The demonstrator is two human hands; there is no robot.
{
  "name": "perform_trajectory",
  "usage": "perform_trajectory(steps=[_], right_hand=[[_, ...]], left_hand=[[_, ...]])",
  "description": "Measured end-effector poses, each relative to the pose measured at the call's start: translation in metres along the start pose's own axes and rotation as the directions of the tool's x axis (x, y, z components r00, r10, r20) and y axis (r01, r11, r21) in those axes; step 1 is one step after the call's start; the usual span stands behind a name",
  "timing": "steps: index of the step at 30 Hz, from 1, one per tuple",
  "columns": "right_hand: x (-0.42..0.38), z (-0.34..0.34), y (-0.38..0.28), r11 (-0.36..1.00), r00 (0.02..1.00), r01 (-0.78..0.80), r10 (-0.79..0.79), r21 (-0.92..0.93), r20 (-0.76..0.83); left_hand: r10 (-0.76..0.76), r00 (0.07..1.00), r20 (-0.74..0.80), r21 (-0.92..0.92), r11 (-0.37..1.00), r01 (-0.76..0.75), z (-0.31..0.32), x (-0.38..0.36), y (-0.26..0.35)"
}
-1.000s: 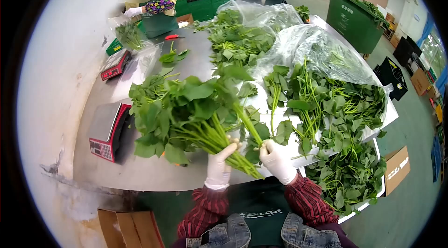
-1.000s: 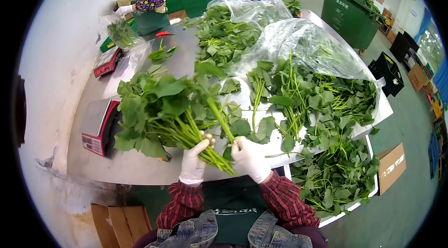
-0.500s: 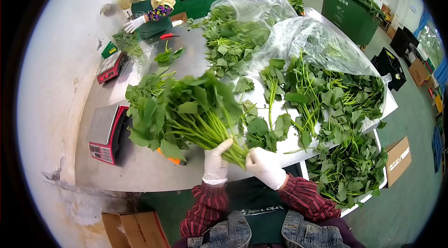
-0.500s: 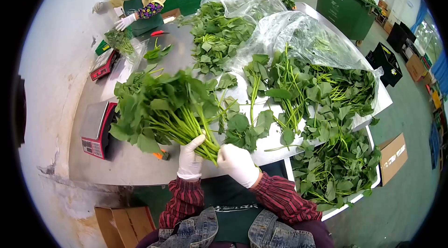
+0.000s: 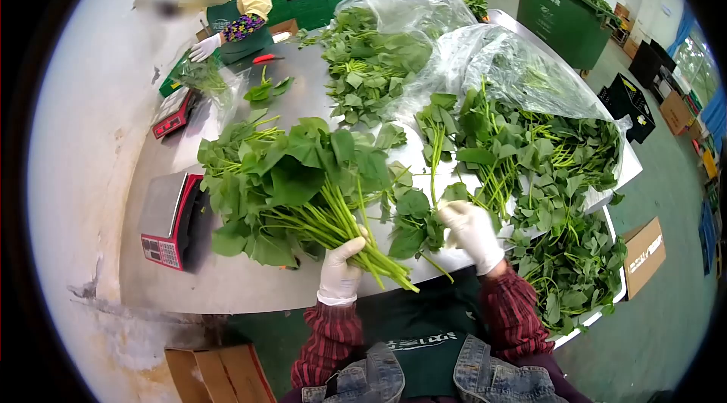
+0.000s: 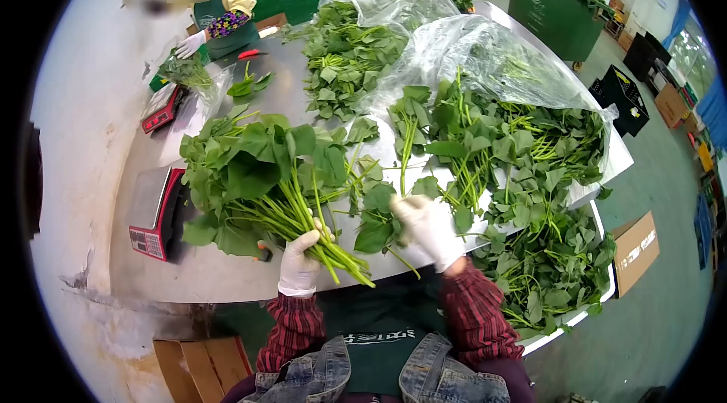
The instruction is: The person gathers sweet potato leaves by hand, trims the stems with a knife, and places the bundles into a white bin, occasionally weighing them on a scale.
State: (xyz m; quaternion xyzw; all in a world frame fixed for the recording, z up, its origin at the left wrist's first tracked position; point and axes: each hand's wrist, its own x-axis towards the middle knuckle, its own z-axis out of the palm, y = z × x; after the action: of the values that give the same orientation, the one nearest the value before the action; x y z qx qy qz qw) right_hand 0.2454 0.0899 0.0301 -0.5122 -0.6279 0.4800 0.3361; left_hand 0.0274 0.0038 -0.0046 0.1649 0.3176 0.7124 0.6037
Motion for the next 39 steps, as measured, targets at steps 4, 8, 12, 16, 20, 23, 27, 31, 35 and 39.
perform_trajectory(steps=[4, 8, 12, 16, 20, 23, 27, 31, 35, 39], right_hand=[[-0.011, 0.054, -0.009, 0.548, 0.657, 0.731, -0.726, -0.406, 0.203], [-0.032, 0.076, -0.017, 0.748, 0.799, 0.577, -0.6, -0.327, 0.037], [-0.046, 0.07, -0.013, 0.583, 0.608, 0.78, -0.792, -0.226, 0.054], [-0.012, 0.053, -0.024, 0.756, 0.947, 0.309, -0.297, -0.577, 0.119], [0.071, 0.051, 0.064, 0.601, 0.927, 0.18, -0.369, -0.779, -0.07], [0.095, 0.046, 0.084, 0.513, 0.974, 0.119, -0.228, -0.85, -0.001], [0.11, 0.033, 0.081, 0.554, 0.985, 0.026, -0.154, -0.832, -0.072], [0.111, 0.001, 0.064, 0.743, 0.876, 0.096, -0.379, -0.662, -0.299], [0.086, -0.035, 0.027, 0.888, 0.976, 0.114, -0.016, 0.446, -0.217], [0.046, -0.028, 0.015, 0.534, 0.983, 0.154, -0.169, 0.831, -0.073]], left_hand=[[-0.112, 0.992, 0.052, 0.151, 0.983, 0.103, 0.012, -0.006, -0.012], [-0.09, 0.996, -0.002, 0.084, 0.992, 0.09, 0.0, 0.0, -0.017], [-0.134, 0.984, -0.118, -0.136, 0.984, 0.118, -0.029, 0.015, 0.001], [0.175, 0.984, -0.043, -0.131, 0.975, -0.179, -0.026, 0.004, 0.028], [0.296, 0.954, 0.04, -0.093, 0.952, -0.292, -0.021, -0.004, 0.039], [0.311, 0.95, 0.037, -0.089, 0.947, -0.307, -0.017, -0.009, 0.042], [0.279, 0.959, 0.042, -0.161, 0.949, -0.269, -0.025, -0.009, 0.041], [0.248, 0.969, 0.005, -0.23, 0.943, -0.24, -0.024, -0.009, 0.041], [0.225, 0.974, 0.001, -0.251, 0.943, -0.217, -0.019, -0.006, 0.038], [0.185, 0.983, 0.001, -0.273, 0.945, -0.178, -0.022, 0.0, 0.026]])
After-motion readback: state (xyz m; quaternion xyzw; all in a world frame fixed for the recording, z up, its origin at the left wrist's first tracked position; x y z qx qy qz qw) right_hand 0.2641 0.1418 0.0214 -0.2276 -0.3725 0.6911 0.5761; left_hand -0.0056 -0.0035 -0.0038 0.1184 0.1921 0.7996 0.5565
